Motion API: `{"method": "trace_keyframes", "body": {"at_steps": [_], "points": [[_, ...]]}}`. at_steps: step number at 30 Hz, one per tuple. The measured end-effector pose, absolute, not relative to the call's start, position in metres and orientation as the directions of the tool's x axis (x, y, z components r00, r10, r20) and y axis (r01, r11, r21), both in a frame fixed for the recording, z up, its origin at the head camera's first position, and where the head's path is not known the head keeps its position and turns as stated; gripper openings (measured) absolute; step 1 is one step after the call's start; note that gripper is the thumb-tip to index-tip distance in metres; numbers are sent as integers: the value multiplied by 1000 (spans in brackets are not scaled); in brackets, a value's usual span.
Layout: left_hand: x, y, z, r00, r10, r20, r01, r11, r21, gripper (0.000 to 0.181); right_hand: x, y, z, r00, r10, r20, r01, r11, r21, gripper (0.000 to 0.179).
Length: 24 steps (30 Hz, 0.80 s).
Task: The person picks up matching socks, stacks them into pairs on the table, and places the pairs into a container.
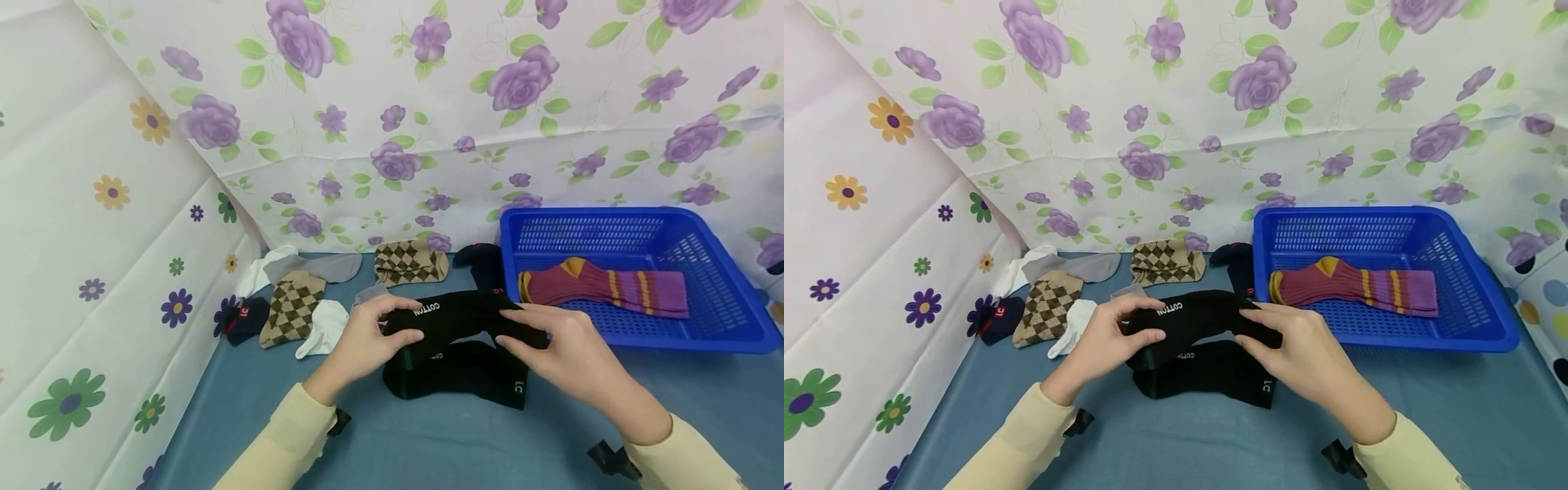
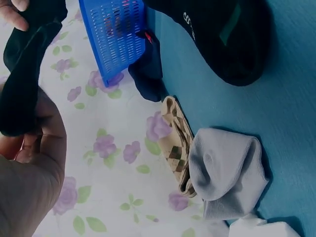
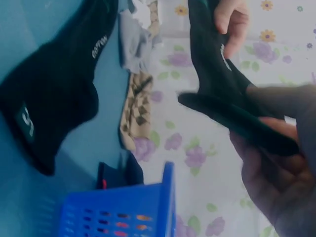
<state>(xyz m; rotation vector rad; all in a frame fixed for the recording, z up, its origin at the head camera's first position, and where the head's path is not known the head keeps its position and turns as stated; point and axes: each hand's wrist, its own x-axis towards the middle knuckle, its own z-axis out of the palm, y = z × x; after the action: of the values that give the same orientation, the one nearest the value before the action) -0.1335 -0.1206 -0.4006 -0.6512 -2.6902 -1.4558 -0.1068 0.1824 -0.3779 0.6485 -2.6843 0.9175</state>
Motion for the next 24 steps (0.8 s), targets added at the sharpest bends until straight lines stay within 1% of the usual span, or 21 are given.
{"method": "trace_keyframes", "body": {"at_steps": [6, 9, 11, 14, 17, 21, 24], "points": [[-131, -122, -403, -903, 372, 214, 394, 526, 754, 47, -104, 177, -384, -899, -230, 372, -408, 747, -525, 36], [-129, -125, -405, -893, 381, 239, 424, 534, 732, 45, -102, 176, -387, -906, -217, 364, -392, 756, -525, 35], [-128, -128, -408, -891, 378, 252, 430, 520, 738, 40, -100, 176, -390, -915, -219, 338, -377, 759, -530, 34], [-125, -132, -413, -899, 363, 247, 412, 507, 757, 28, -97, 178, -394, -938, -231, 260, -340, 763, -550, 36], [-123, -134, -418, -906, 360, 222, 393, 527, 753, 21, -95, 179, -399, -955, -258, 143, -293, 772, -564, 37], [-118, -133, -425, -916, 370, 155, 363, 599, 714, 23, -96, 179, -407, -942, -335, -15, -270, 782, -562, 36], [-114, -132, -430, -928, 363, 81, 315, 652, 690, 28, -97, 177, -415, -925, -367, -98, -250, 781, -573, 36]]}}
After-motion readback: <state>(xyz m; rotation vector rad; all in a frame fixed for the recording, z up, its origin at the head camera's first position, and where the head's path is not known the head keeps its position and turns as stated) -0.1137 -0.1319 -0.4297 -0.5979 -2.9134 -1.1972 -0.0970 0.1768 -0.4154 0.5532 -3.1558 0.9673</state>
